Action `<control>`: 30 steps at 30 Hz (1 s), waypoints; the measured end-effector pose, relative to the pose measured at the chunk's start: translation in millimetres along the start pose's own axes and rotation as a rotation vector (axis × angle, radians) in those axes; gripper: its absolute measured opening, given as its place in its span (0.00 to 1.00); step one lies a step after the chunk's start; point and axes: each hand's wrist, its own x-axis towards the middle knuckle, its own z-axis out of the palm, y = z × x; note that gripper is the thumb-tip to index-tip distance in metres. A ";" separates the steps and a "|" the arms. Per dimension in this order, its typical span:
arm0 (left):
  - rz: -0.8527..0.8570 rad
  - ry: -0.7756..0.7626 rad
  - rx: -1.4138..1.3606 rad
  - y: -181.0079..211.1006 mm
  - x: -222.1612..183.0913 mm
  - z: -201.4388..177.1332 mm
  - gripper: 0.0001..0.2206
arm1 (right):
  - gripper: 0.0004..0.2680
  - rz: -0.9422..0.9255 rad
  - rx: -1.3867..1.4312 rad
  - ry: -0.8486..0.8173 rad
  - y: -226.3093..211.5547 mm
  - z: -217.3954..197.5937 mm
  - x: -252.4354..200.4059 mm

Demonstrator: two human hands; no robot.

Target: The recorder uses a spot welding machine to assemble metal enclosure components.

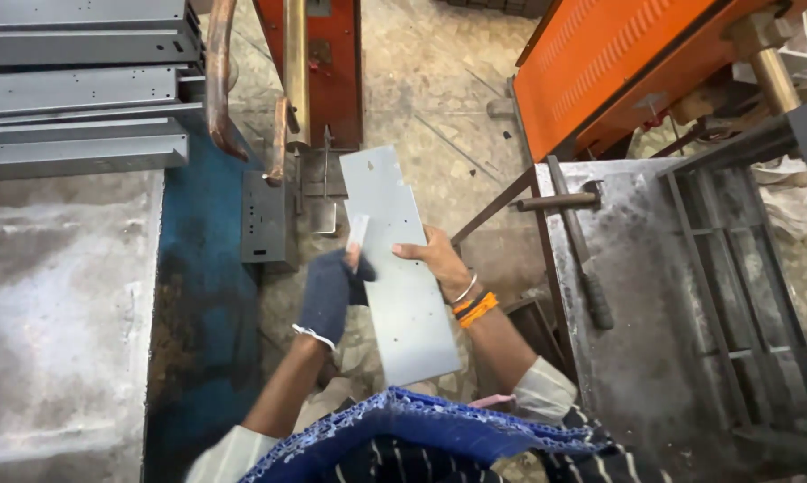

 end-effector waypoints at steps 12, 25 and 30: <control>0.070 0.265 -0.153 -37.7 -15.6 -19.0 0.14 | 0.21 0.028 -0.361 -0.113 -9.6 -64.2 -17.9; 0.209 0.479 0.241 13.0 -1.2 -80.2 0.18 | 0.25 0.034 -0.420 -0.449 -41.1 17.1 11.0; 0.555 0.189 0.573 21.7 21.8 -105.9 0.44 | 0.23 0.109 -0.184 -0.392 -52.0 46.7 37.1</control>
